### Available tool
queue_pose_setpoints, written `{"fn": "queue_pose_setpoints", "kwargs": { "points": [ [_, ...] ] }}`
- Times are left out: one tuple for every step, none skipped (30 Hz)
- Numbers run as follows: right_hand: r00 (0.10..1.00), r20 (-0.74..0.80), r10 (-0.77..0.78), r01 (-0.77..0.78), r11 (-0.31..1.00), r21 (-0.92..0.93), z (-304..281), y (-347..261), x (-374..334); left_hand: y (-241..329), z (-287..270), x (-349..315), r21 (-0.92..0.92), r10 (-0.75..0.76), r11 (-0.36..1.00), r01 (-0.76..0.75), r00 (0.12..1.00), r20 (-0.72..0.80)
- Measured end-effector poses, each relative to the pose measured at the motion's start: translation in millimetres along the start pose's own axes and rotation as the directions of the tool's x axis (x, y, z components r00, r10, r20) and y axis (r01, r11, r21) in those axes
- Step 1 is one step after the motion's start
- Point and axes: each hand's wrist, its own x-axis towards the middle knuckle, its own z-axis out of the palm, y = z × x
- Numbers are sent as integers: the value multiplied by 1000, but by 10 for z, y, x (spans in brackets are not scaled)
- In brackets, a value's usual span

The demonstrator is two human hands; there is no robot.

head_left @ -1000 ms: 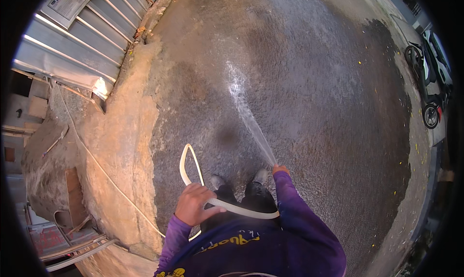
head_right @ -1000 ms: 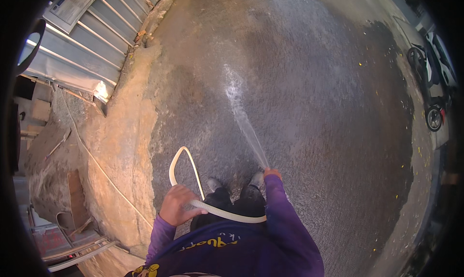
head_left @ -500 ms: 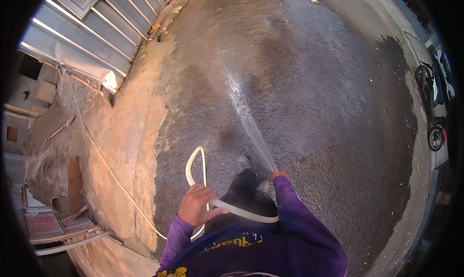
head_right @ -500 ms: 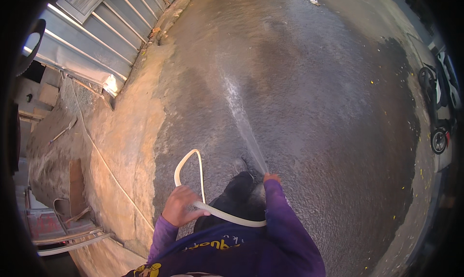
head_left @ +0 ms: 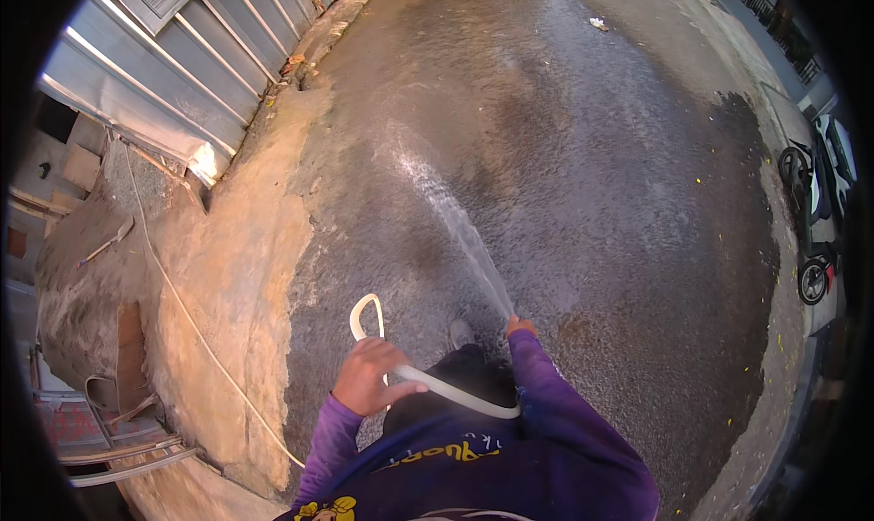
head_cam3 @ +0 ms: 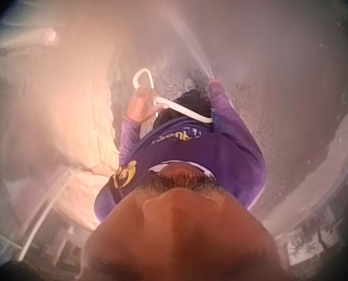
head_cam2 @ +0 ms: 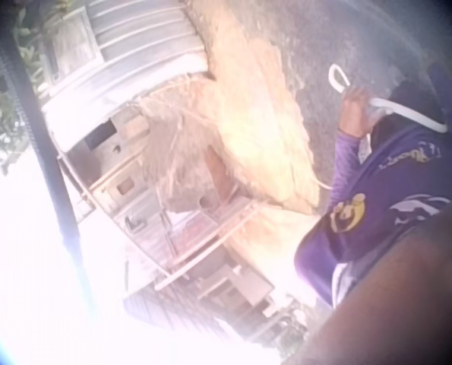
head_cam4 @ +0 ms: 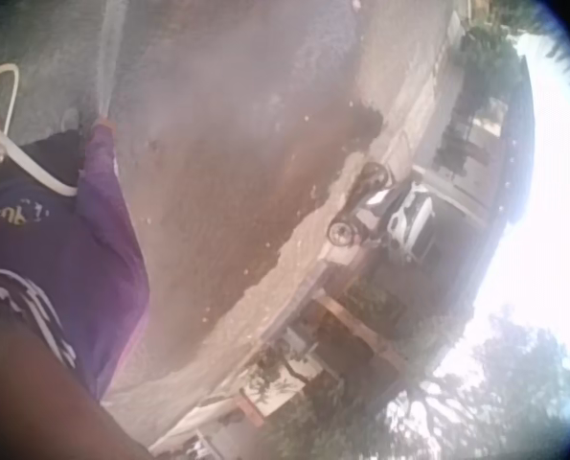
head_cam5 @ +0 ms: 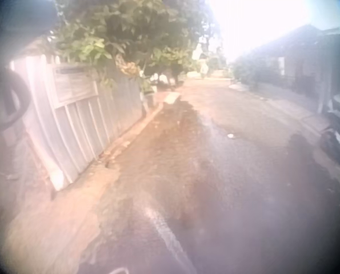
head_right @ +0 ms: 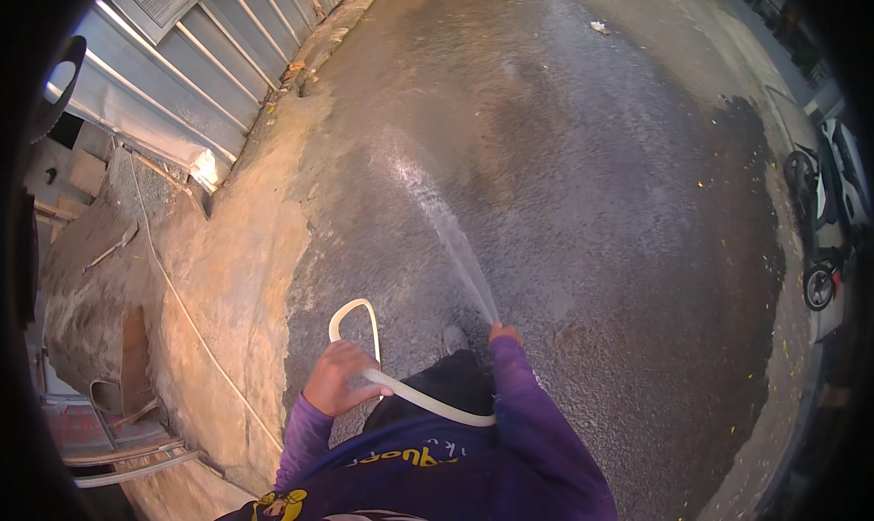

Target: The person uses a garden hose to spray water on a paved outdoor area, moving the hose back and forth to cover different sections of the ground. The person walks along the pavement while directing the water stream to rinse the surface.

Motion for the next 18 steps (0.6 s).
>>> {"fn": "queue_pose_setpoints", "kwargs": {
  "points": [
    [1000, -13, 29, -29, 999, 14, -31, -46, -7, -43, -20, 33, -13, -5, 1000, 5, 1000, 1],
    [998, -26, 58, -57, 998, 28, -70, -73, -19, -84, -40, 65, -26, -10, 1000, 10, 1000, 3],
    [998, -27, 54, -53, 998, 23, -123, -76, -22, -118, -62, 105, -40, -12, 999, 12, 1000, -2],
    [998, -27, 50, -49, 999, 18, -167, -53, -44, -146, -72, 137, -42, 0, 999, 0, 1000, 6],
    [999, -27, 46, -45, 999, 12, -212, -31, -68, -174, -75, 157, -45, 11, 999, -10, 1000, 14],
    [997, -25, 69, -68, 998, 10, -262, -34, -68, -203, -81, 180, -45, 20, 999, -19, 1000, 16],
    [996, -22, 92, -91, 996, 8, -314, -34, -67, -224, -86, 209, -60, 14, 998, -12, 1000, 27],
    [993, -19, 114, -114, 993, 5, -368, -60, -45, -238, -86, 241, -75, 7, 997, -4, 999, 39],
    [993, -40, 112, -112, 994, -2, -392, -64, -18, -255, -82, 263, -91, 0, 996, 5, 998, 57],
    [992, -61, 109, -110, 994, -10, -414, -74, 13, -274, -90, 289, -92, 14, 996, -9, 998, 58],
    [991, -82, 106, -108, 994, -18, -432, -86, 41, -291, -105, 320, -94, 28, 995, -23, 998, 57],
    [996, -46, 79, -81, 996, -35, -515, -140, 13, -314, -105, 330, -95, 35, 995, -30, 998, 56],
    [998, -8, 55, -56, 997, -46, -668, -237, -78, -328, -113, 345, -95, 33, 995, -27, 997, 64],
    [999, 31, 32, -30, 998, -55, -749, -292, -125, -342, -122, 364, -95, 31, 995, -25, 997, 72],
    [998, 32, 46, -43, 995, -88, -766, -249, -100, -350, -131, 397, -99, 41, 995, -33, 996, 84],
    [997, 38, 63, -58, 991, -122, -753, -158, -49, -361, -124, 416, -105, 44, 994, -35, 995, 87],
    [996, 43, 82, -74, 985, -154, -747, -63, -2, -375, -111, 437, -111, 48, 993, -38, 995, 90],
    [993, 24, 117, -112, 979, -168, -687, 151, 80, -379, -85, 435, -123, 53, 992, -40, 993, 101]
  ]
}}
